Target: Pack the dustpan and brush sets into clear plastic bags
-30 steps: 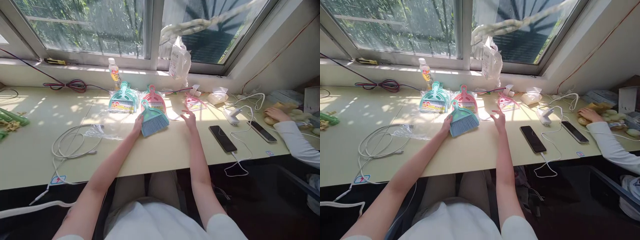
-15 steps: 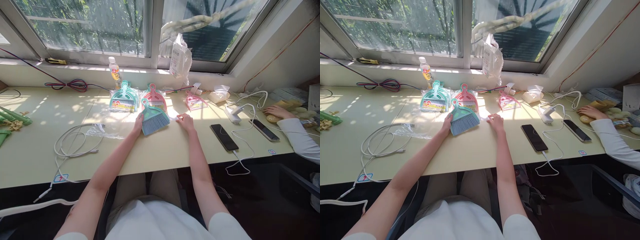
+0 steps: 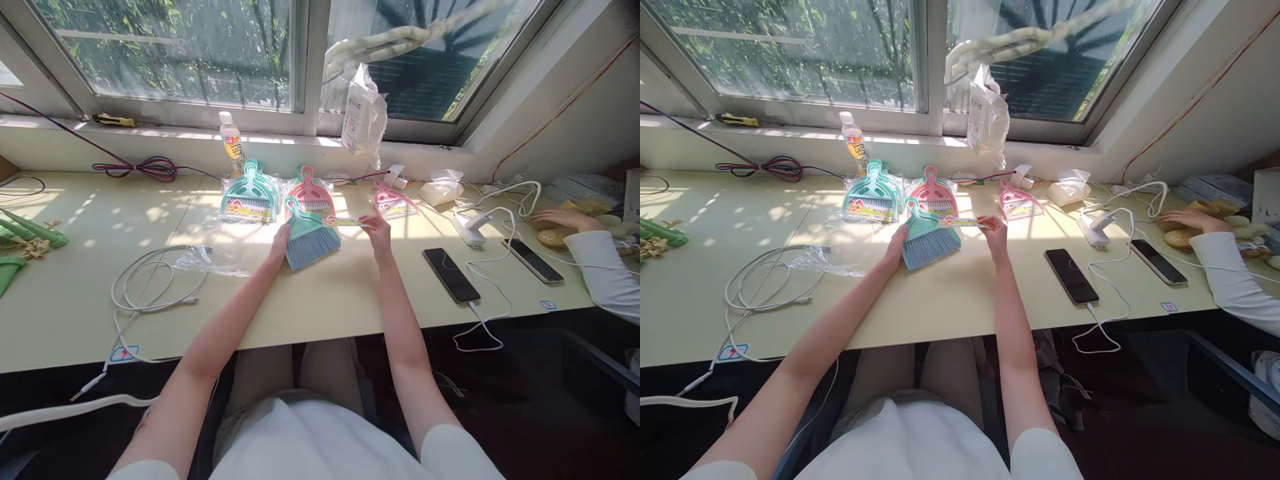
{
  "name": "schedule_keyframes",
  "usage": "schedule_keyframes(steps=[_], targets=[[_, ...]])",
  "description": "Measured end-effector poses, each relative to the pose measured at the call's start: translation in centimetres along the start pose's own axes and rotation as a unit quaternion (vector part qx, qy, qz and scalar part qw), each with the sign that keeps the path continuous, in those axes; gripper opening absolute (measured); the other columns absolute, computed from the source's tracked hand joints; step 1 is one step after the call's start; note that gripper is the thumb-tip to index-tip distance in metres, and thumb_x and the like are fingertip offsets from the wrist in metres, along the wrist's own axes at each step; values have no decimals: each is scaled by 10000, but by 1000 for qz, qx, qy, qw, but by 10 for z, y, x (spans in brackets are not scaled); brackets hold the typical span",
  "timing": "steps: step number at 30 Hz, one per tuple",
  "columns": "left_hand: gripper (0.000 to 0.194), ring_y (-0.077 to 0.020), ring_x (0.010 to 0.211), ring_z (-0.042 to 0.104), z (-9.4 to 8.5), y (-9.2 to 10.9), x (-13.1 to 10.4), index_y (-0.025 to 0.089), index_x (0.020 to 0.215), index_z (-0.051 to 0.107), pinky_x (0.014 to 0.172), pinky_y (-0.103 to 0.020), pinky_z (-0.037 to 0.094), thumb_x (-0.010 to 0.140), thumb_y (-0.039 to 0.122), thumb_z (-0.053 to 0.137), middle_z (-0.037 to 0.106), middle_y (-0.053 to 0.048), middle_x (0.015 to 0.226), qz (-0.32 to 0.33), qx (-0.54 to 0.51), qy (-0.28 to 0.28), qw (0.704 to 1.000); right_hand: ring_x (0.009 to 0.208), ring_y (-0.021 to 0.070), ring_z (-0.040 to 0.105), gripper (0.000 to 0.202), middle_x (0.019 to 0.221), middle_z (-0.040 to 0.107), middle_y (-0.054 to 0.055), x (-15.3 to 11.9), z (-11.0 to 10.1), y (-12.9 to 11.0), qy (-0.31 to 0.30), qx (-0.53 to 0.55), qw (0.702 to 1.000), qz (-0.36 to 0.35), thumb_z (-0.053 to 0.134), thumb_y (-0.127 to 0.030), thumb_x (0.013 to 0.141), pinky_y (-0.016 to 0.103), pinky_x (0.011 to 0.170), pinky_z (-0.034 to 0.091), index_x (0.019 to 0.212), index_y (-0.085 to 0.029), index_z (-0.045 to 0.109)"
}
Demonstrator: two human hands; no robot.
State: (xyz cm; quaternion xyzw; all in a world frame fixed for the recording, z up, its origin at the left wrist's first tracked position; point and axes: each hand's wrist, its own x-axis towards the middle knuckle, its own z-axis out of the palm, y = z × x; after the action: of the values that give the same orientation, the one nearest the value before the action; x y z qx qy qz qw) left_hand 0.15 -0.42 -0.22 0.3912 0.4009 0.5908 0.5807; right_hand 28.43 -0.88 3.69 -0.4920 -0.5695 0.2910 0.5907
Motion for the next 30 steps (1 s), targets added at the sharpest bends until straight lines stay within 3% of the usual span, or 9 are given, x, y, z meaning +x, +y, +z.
schedule_keyframes(steps=[2,5,10,14,20,23,25,28,30], targets=[[555,-316,1227,595,2,4,-3,218,1252,609,1067,-482,462,815,553,679,679,-85,1229,-6,-26,-31,999,1087,257,634,138,1105,701,58,-7,17,-12,-70,40,996,-27,713,-340,720,423,898,540,751,-231,634],[624,-337,1184,622,6,12,-9,215,1312,559,1039,-518,478,799,536,708,665,-111,1249,-29,-44,-78,996,1162,270,583,5,1191,679,40,-18,40,-19,-139,-20,987,-78,695,-251,722,461,980,503,722,-245,695],[791,-346,1163,628,8,20,-20,226,1393,484,1027,-539,481,692,351,829,649,-118,1247,-25,15,-121,992,1251,256,492,305,1286,632,-6,-25,56,-11,-102,-190,972,-97,553,-56,722,498,1115,395,754,-279,759],[843,-343,1148,630,7,17,-19,231,1420,458,1021,-539,485,658,258,817,650,-109,1217,-19,35,-133,990,1285,239,468,417,1349,599,-25,-25,54,-9,-91,-216,968,-87,453,-12,715,467,1138,375,742,-280,771],[838,-343,1190,601,6,14,-15,237,1400,458,1038,-540,472,640,237,809,624,-105,1271,-43,24,-130,990,1321,231,443,420,1385,577,-50,-21,50,-4,-93,-226,966,-79,404,-34,684,446,1128,377,712,-267,752],[882,-344,1222,576,7,15,-17,229,1391,456,1039,-524,473,592,195,828,617,-107,1274,-34,35,-136,990,1320,226,449,445,1382,581,-19,-22,54,-2,-89,-218,969,-77,387,-57,740,430,1145,345,842,-265,767],[875,-347,1215,576,9,16,-19,215,1379,464,1029,-522,478,585,194,830,622,-114,1252,-31,40,-140,989,1328,219,452,499,1393,568,6,-25,54,-7,-72,-210,972,-76,343,-85,812,431,1147,337,1064,-270,732],[862,-348,1190,586,8,17,-21,211,1381,466,1018,-528,479,597,223,827,625,-117,1232,-16,37,-127,991,1359,227,437,535,1446,501,55,-28,45,-26,19,-227,970,-86,243,-168,936,453,1111,379,1379,-274,524],[857,-346,1189,584,6,18,-21,218,1380,468,1019,-532,474,603,239,828,623,-112,1238,-2,26,-110,994,1359,267,440,493,1440,489,90,-24,34,-44,45,-280,954,-93,228,-257,993,487,1074,416,1426,-280,463]])
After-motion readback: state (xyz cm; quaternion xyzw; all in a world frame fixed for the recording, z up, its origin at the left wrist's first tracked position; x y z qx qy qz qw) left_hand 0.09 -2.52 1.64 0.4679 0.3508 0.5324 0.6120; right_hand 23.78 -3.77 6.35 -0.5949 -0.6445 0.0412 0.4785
